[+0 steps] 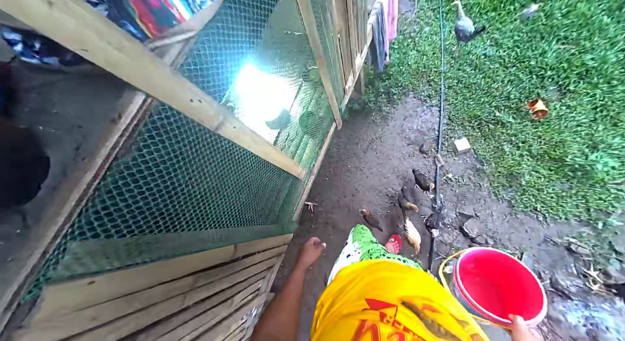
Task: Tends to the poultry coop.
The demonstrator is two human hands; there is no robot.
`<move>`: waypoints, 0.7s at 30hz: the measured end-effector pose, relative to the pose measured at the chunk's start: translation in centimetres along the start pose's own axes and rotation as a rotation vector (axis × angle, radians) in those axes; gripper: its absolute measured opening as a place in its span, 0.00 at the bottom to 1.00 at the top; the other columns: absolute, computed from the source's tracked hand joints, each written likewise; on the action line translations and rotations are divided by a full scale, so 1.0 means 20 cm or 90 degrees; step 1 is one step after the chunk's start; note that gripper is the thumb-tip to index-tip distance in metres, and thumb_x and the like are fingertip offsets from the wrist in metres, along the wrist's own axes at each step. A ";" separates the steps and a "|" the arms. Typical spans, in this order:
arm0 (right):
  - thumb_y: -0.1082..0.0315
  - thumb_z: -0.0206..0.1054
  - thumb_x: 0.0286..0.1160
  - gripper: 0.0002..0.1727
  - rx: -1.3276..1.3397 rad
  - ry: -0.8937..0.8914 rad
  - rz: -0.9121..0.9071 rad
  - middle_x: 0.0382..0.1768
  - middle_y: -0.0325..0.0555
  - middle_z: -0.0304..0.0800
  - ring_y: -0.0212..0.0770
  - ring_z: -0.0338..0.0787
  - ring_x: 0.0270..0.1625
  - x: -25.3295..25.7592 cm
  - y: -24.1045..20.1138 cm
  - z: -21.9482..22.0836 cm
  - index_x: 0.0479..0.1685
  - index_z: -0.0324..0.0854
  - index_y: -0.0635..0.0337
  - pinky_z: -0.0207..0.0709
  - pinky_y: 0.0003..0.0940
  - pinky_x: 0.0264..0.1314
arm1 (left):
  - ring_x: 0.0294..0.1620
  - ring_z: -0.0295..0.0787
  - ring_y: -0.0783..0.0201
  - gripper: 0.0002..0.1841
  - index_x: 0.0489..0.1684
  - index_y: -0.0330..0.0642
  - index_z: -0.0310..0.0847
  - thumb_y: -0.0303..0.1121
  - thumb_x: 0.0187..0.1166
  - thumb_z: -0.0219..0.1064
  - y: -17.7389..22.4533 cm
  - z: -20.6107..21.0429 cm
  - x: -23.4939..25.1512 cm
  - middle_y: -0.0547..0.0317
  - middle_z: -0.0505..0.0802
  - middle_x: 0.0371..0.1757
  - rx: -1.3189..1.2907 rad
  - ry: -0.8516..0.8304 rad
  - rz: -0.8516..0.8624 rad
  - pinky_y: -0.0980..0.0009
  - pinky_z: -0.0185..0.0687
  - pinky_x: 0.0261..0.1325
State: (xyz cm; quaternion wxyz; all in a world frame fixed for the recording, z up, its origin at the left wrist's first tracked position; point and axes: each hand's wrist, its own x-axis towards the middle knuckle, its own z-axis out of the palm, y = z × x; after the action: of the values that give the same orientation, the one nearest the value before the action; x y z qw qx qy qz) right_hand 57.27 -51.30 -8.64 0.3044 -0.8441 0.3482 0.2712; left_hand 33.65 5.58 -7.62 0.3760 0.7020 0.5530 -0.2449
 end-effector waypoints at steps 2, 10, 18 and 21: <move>0.49 0.64 0.83 0.29 0.031 0.022 -0.052 0.56 0.68 0.89 0.58 0.89 0.60 0.03 -0.12 0.02 0.58 0.85 0.73 0.78 0.60 0.68 | 0.69 0.88 0.48 0.29 0.77 0.42 0.77 0.51 0.83 0.68 0.08 -0.01 0.07 0.42 0.90 0.67 0.020 -0.010 0.021 0.45 0.80 0.75; 0.55 0.71 0.78 0.21 0.045 0.014 -0.189 0.45 0.66 0.90 0.60 0.89 0.52 0.00 -0.95 0.15 0.45 0.88 0.70 0.77 0.66 0.60 | 0.62 0.90 0.48 0.28 0.77 0.37 0.75 0.46 0.85 0.66 0.57 -0.19 0.25 0.39 0.91 0.62 -0.010 -0.039 0.126 0.47 0.83 0.70; 0.55 0.74 0.73 0.19 -0.046 -0.083 -0.336 0.33 0.58 0.87 0.54 0.85 0.39 -0.15 -1.85 0.53 0.37 0.87 0.67 0.76 0.64 0.48 | 0.66 0.89 0.53 0.29 0.77 0.42 0.78 0.50 0.83 0.68 1.18 -0.47 0.43 0.45 0.91 0.64 -0.020 -0.087 0.218 0.49 0.82 0.74; 0.55 0.73 0.74 0.19 -0.069 -0.148 -0.396 0.34 0.58 0.87 0.53 0.85 0.39 -0.20 -2.16 0.70 0.38 0.86 0.68 0.76 0.62 0.48 | 0.65 0.90 0.55 0.28 0.78 0.42 0.76 0.49 0.84 0.67 1.40 -0.54 0.44 0.47 0.91 0.64 -0.055 -0.114 0.247 0.52 0.83 0.73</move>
State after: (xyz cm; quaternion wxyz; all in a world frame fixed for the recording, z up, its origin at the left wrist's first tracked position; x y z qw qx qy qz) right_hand 83.96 -15.06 -1.18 0.3647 -0.8884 0.0219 0.2779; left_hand 62.04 16.53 -0.62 0.4931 0.7543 0.3817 -0.2051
